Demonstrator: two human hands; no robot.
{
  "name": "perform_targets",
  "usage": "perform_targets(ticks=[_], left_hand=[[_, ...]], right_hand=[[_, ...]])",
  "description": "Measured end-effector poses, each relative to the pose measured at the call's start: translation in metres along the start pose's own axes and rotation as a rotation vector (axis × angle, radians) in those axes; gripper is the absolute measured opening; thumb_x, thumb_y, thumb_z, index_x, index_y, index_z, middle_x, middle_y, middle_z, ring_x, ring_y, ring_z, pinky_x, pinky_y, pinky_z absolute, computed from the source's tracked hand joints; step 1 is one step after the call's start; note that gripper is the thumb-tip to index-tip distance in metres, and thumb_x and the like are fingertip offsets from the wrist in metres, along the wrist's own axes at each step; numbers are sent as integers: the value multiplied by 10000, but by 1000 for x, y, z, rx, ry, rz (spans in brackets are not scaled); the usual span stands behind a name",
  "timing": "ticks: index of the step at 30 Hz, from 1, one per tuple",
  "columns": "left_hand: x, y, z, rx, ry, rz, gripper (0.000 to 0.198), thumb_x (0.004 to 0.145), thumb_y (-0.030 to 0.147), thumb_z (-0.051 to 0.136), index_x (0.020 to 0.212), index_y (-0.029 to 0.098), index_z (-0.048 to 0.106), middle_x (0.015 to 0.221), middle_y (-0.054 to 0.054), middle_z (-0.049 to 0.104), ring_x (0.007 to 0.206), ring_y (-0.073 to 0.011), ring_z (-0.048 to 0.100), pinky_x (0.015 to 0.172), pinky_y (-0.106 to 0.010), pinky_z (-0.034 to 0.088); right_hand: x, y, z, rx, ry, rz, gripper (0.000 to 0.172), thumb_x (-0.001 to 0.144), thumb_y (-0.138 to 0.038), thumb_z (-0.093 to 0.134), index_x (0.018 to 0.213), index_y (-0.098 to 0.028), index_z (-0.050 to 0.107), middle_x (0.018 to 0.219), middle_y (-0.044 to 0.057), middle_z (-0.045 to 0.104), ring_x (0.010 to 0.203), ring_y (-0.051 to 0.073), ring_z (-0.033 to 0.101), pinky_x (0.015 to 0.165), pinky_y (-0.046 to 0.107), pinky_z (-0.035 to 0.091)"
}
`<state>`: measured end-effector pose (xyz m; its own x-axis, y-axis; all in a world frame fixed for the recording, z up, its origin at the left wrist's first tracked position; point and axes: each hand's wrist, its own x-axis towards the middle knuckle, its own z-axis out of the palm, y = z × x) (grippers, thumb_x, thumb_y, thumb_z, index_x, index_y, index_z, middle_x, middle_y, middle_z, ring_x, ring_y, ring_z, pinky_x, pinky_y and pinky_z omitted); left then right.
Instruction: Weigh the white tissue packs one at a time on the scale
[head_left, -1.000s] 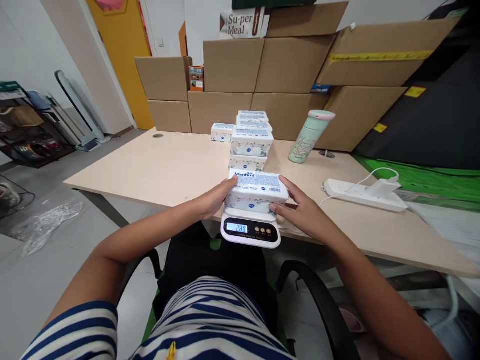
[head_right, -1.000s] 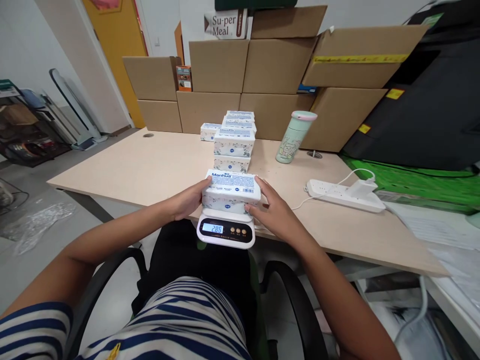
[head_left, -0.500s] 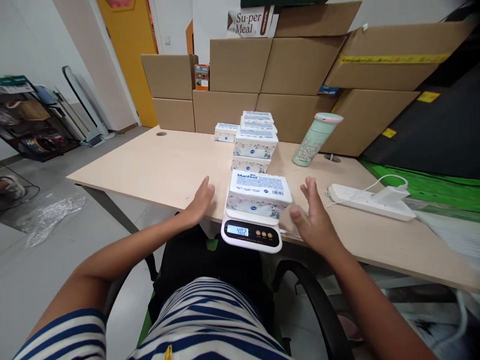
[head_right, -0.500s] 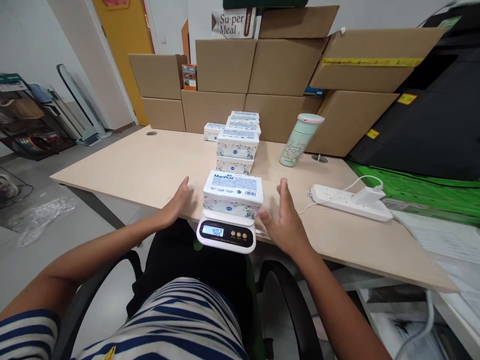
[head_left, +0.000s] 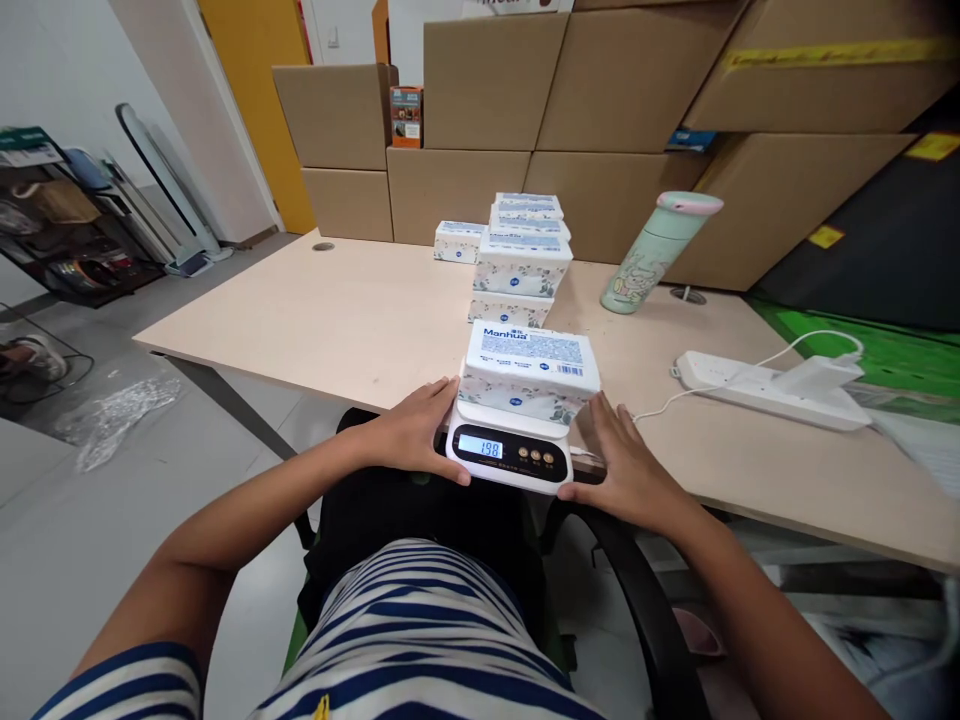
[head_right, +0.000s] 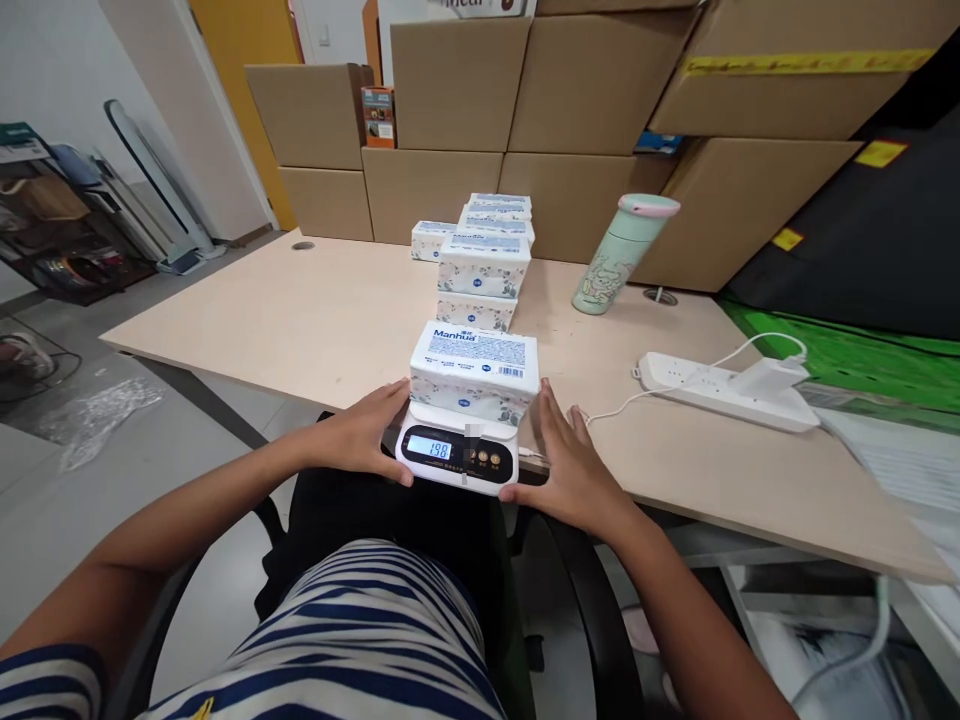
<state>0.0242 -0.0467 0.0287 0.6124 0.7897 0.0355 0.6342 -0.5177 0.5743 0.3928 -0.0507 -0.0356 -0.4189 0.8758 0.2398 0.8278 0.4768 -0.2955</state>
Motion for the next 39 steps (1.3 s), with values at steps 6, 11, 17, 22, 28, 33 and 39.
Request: perform_targets(ticks=[6, 11, 17, 22, 28, 33, 39], left_hand=[[7, 5, 2, 36, -70, -157, 1425, 755, 894, 729, 1785, 155, 78, 1864, -206, 41, 1728, -458, -31, 1395, -634, 84], [28, -8, -4, 52, -32, -131, 1322, 769, 891, 712, 1766, 201, 187, 1857, -200, 146, 1724, -479, -3, 1373, -663, 107], [39, -23, -12, 9, 68, -45, 1141, 719, 849, 785, 1627, 233, 470, 1739, -196, 447, 1652, -499, 309, 1324, -648, 271], [36, -26, -16, 61, 68, -37, 1049, 782, 808, 754, 1606, 211, 497, 1663, -204, 536, 1545, -476, 471, 1275, -608, 344], [36, -25, -19, 67, 53, -85, 1061, 792, 798, 751, 1626, 203, 474, 1671, -201, 532, 1548, -485, 467, 1265, -598, 365], [38, -32, -28, 0, 35, -105, 1154, 739, 829, 781, 1649, 199, 457, 1714, -217, 481, 1585, -518, 420, 1285, -648, 346], [46, -43, -41, -335, 63, -114, 980, 947, 896, 417, 1668, 235, 452, 1745, -164, 465, 1677, -401, 323, 1361, -574, 268]], right_hand=[[5, 5, 1, -8, 39, 57, 1409, 882, -804, 678, 1708, -254, -322, 1868, 181, -31, 1711, 449, 97, 1347, 729, 200], [25, 11, 6, 21, 17, 164, 1251, 939, -802, 572, 1773, -193, -134, 1852, 223, 111, 1706, 441, 153, 1339, 738, 212], [40, 6, 14, 28, 25, 212, 1208, 954, -801, 527, 1782, -148, -62, 1839, 230, 157, 1707, 428, 155, 1343, 730, 215], [45, 3, 7, 35, -96, 91, 1088, 986, -770, 503, 1797, -235, 13, 1843, 159, 185, 1701, 394, 200, 1362, 709, 186], [48, -6, -2, 30, -125, 76, 1101, 961, -767, 558, 1795, -223, 90, 1832, 180, 199, 1708, 386, 178, 1357, 735, 104], [45, -9, 0, 64, 43, 139, 1130, 979, -790, 504, 1790, -208, -25, 1848, 200, 100, 1715, 386, 129, 1345, 742, 152], [44, 2, 7, 204, 211, 171, 1094, 996, -849, 382, 1793, -195, 16, 1853, 198, 112, 1721, 365, 139, 1359, 684, 195]])
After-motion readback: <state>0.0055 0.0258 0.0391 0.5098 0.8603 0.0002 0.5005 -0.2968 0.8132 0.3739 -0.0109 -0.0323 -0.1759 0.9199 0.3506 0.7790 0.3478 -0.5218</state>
